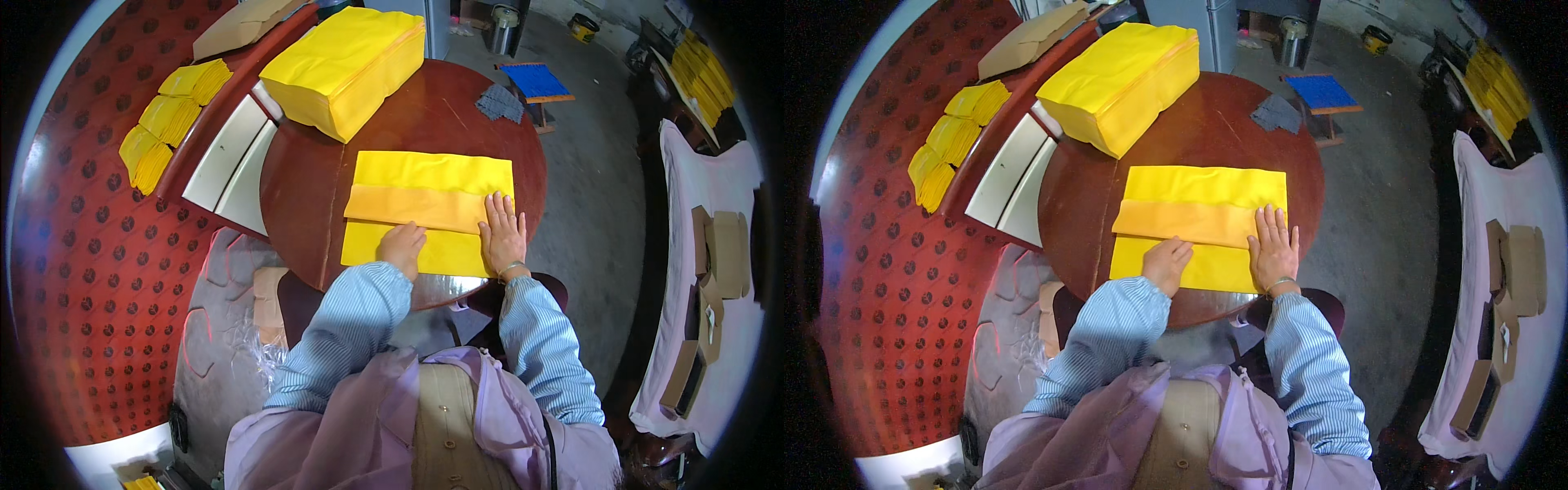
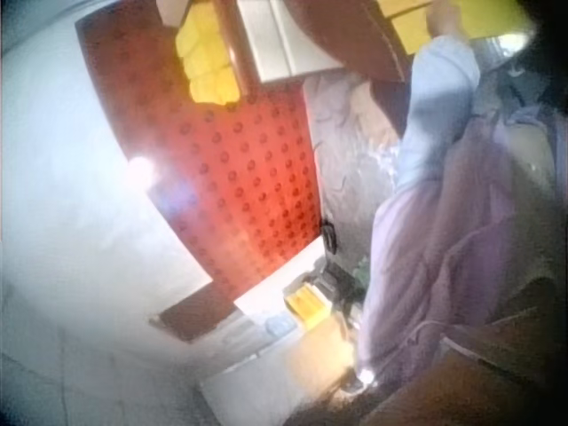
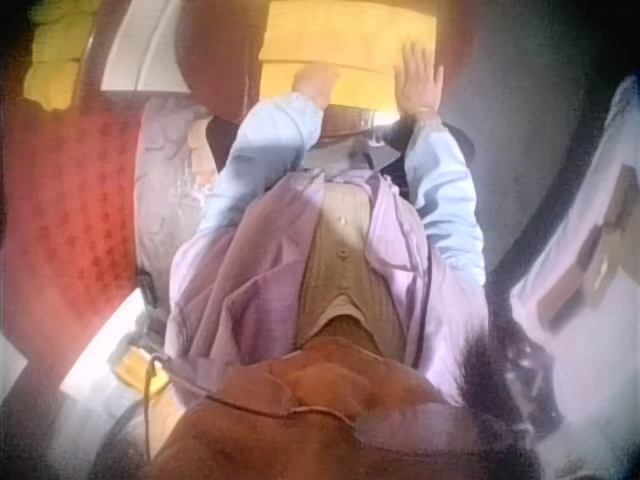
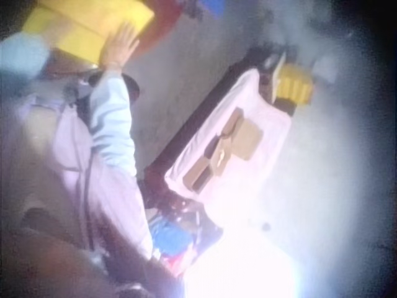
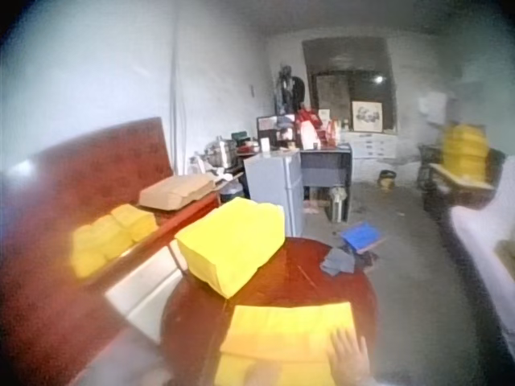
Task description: The person folds a yellow sheet of paper on a round wooden table, repeatedly creasing edges and stacking the folded pieces. The person handles the paper by hand without tools, smoothing folds and aligning edges throughout the clip.
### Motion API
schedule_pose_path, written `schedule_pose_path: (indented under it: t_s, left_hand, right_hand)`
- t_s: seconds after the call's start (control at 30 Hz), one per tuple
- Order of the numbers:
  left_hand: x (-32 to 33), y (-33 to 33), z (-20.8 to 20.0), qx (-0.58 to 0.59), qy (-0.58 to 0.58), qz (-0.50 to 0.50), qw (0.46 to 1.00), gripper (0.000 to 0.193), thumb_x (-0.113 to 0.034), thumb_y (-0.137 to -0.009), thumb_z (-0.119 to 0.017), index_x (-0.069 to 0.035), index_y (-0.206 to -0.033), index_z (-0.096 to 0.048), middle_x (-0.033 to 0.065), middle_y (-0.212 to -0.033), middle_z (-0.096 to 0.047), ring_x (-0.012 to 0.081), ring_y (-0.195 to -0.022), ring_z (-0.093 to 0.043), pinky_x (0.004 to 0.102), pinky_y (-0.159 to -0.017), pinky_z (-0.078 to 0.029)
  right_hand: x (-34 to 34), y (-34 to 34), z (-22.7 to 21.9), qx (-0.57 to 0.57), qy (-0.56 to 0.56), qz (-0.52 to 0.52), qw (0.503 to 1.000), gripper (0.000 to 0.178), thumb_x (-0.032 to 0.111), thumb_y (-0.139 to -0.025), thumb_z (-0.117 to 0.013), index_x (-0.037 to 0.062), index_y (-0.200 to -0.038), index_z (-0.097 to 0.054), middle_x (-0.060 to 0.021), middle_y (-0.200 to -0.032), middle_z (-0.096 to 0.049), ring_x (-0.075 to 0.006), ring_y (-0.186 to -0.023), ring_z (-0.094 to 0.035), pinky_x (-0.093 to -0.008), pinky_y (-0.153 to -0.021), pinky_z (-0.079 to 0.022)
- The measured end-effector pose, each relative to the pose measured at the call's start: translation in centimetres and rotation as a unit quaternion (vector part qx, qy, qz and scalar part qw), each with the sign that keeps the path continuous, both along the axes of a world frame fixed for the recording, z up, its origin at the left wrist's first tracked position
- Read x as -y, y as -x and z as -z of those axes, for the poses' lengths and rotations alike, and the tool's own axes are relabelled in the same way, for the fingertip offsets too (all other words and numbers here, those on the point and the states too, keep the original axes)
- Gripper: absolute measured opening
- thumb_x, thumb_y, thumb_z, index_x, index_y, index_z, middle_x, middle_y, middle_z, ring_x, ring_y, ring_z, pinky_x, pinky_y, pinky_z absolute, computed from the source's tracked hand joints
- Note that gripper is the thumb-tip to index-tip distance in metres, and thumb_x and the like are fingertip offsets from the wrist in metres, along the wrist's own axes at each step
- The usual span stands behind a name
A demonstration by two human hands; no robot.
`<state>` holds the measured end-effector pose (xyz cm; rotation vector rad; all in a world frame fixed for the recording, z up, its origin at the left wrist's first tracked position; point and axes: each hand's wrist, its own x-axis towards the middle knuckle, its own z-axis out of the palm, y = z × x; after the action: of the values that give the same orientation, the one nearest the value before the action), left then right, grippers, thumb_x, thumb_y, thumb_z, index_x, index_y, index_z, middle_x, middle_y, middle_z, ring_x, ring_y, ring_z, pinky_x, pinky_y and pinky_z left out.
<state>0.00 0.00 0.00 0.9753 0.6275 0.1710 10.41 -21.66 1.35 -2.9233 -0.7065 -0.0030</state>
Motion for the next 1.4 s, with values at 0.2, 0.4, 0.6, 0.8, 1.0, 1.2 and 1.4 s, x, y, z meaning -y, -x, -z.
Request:
schedule_pose_path:
  t_s: [0.2, 0.4, 0.6, 0.8, 1.0, 1.2, 1.4]
  left_hand:
    - [3.4, -3.1, -3.8, -0.062, 0.077, -0.084, 0.992, 0.032, -0.008, -0.106, -0.062, 0.007, -0.134, -0.055, 0.0227, -0.127, -0.066, 0.0375, -0.112, -0.073, 0.0469, -0.101, -0.062]
    - [-0.8, -1.1, -5.7, -0.029, 0.056, 0.053, 0.997, 0.040, -0.005, -0.102, -0.064, 0.000, -0.141, -0.055, 0.0178, -0.127, -0.069, 0.0346, -0.114, -0.073, 0.0464, -0.096, -0.065]
    - [-13.5, -1.1, -9.5, -0.116, -0.194, 0.456, 0.861, 0.055, -0.002, -0.087, -0.069, -0.003, -0.141, -0.063, 0.0060, -0.125, -0.073, 0.0183, -0.103, -0.073, 0.0350, -0.088, -0.062]
    - [-15.2, -9.4, -11.4, -0.126, -0.395, 0.653, 0.634, 0.049, -0.004, -0.078, -0.074, -0.006, -0.127, -0.074, 0.0015, -0.109, -0.079, 0.0117, -0.099, -0.070, 0.0307, -0.087, -0.057]
    - [-12.3, -13.9, -10.8, -0.099, -0.496, 0.663, 0.551, 0.054, -0.008, -0.077, -0.077, -0.008, -0.130, -0.072, 0.0066, -0.114, -0.080, 0.0187, -0.101, -0.074, 0.0337, -0.087, -0.058]
    - [-8.8, -11.1, -9.4, -0.047, -0.675, 0.489, 0.551, 0.047, -0.002, -0.081, -0.070, -0.007, -0.127, -0.069, 0.0177, -0.137, -0.067, 0.0358, -0.126, -0.063, 0.0420, -0.104, -0.052]
    - [-7.4, 0.1, -6.4, 0.089, -0.718, 0.328, 0.607, 0.050, 0.000, -0.091, -0.064, -0.008, -0.140, -0.063, 0.0187, -0.155, -0.054, 0.0382, -0.151, -0.043, 0.0523, -0.125, -0.035]
  right_hand:
    - [0.4, -0.2, -2.1, -0.028, -0.013, 0.003, 1.000, 0.062, 0.045, -0.114, -0.042, 0.0195, -0.169, -0.033, -0.0055, -0.177, -0.029, -0.0246, -0.165, -0.020, -0.0550, -0.133, -0.009]
    - [3.0, -1.5, -7.0, 0.017, -0.119, -0.025, 0.992, 0.053, 0.039, -0.106, -0.064, 0.0163, -0.154, -0.058, -0.0111, -0.162, -0.053, -0.0320, -0.154, -0.041, -0.0560, -0.129, -0.025]
    - [1.2, -3.0, -10.9, -0.192, -0.293, -0.061, 0.935, 0.066, 0.046, -0.100, -0.073, 0.0212, -0.159, -0.053, -0.0162, -0.163, -0.050, -0.0359, -0.152, -0.045, -0.0525, -0.126, -0.035]
    - [-4.2, -5.6, -7.6, -0.323, -0.433, -0.064, 0.839, 0.118, 0.050, -0.069, -0.100, 0.0215, -0.166, -0.039, -0.0186, -0.175, -0.028, -0.0383, -0.160, -0.030, -0.0545, -0.132, -0.024]
    - [-1.7, -3.8, -5.9, -0.378, -0.488, 0.021, 0.786, 0.081, 0.019, -0.085, -0.092, 0.0060, -0.154, -0.052, -0.0169, -0.133, -0.072, -0.0272, -0.121, -0.071, -0.0362, -0.108, -0.055]
    - [-1.8, -3.3, -6.0, -0.300, -0.366, 0.166, 0.866, 0.068, 0.019, -0.090, -0.088, 0.0059, -0.149, -0.057, -0.0179, -0.121, -0.075, -0.0234, -0.106, -0.076, -0.0317, -0.095, -0.061]
    - [2.1, -2.0, -6.4, -0.396, -0.395, 0.175, 0.810, 0.062, 0.022, -0.105, -0.069, 0.0185, -0.162, -0.044, -0.0135, -0.119, -0.072, -0.0203, -0.103, -0.071, -0.0333, -0.089, -0.061]
